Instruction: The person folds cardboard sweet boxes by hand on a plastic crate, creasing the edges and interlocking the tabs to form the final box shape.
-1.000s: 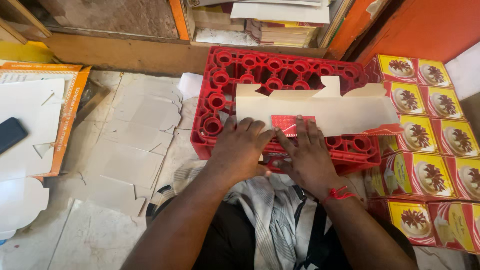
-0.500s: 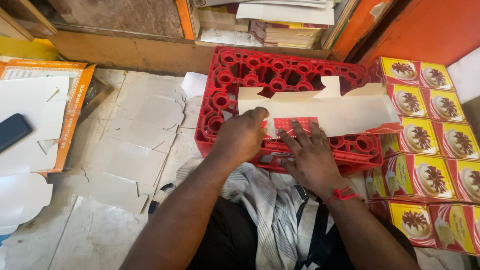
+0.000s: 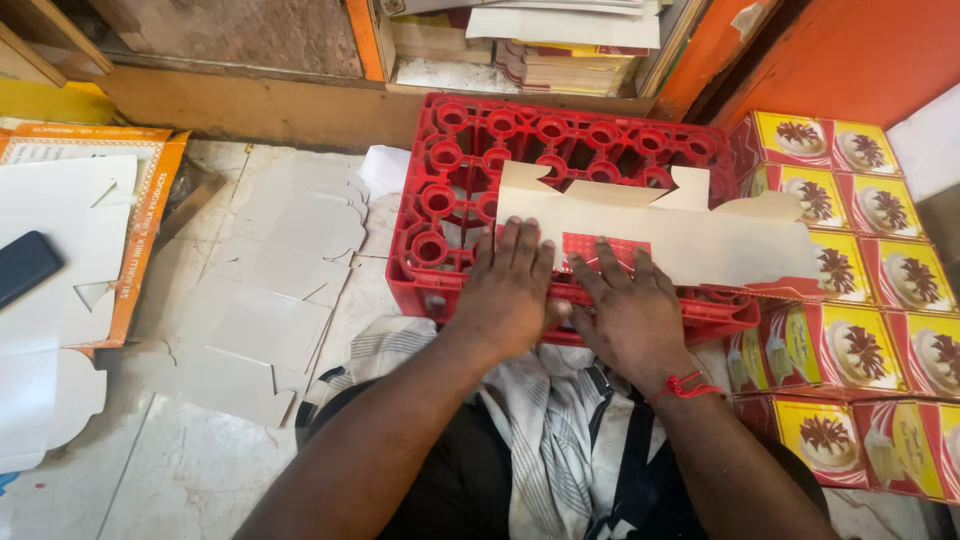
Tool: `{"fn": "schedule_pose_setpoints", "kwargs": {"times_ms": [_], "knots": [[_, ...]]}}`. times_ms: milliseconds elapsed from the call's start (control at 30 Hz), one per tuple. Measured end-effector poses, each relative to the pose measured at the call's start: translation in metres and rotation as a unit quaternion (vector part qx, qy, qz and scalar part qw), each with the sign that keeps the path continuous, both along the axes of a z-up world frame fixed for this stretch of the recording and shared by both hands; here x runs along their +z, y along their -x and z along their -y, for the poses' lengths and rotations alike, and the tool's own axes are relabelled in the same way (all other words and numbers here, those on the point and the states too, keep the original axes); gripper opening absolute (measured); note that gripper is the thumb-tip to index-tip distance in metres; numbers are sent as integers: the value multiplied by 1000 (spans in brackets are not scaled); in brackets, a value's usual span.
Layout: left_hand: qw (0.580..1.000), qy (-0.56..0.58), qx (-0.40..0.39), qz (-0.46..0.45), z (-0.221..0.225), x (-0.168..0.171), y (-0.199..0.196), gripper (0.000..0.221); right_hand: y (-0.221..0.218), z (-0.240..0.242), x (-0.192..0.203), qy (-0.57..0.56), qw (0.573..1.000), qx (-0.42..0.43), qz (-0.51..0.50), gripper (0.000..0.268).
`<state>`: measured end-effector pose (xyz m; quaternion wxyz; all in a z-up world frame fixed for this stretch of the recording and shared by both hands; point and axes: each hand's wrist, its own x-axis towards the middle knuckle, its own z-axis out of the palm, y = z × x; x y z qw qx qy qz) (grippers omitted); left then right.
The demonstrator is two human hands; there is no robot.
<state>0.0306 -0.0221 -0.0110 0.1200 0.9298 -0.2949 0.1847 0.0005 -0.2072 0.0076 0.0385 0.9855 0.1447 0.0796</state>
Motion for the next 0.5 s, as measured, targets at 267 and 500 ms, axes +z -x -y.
{"fn": "schedule_pose_setpoints", "kwargs": {"times_ms": [267, 500], "knots": [[983, -50, -47, -168, 6, 8, 4, 94, -1, 3, 6, 56, 998, -3, -23, 87], [968, -94, 23, -230, -31, 24, 0, 81, 0, 6, 5, -29, 999, -2, -22, 70]]}}
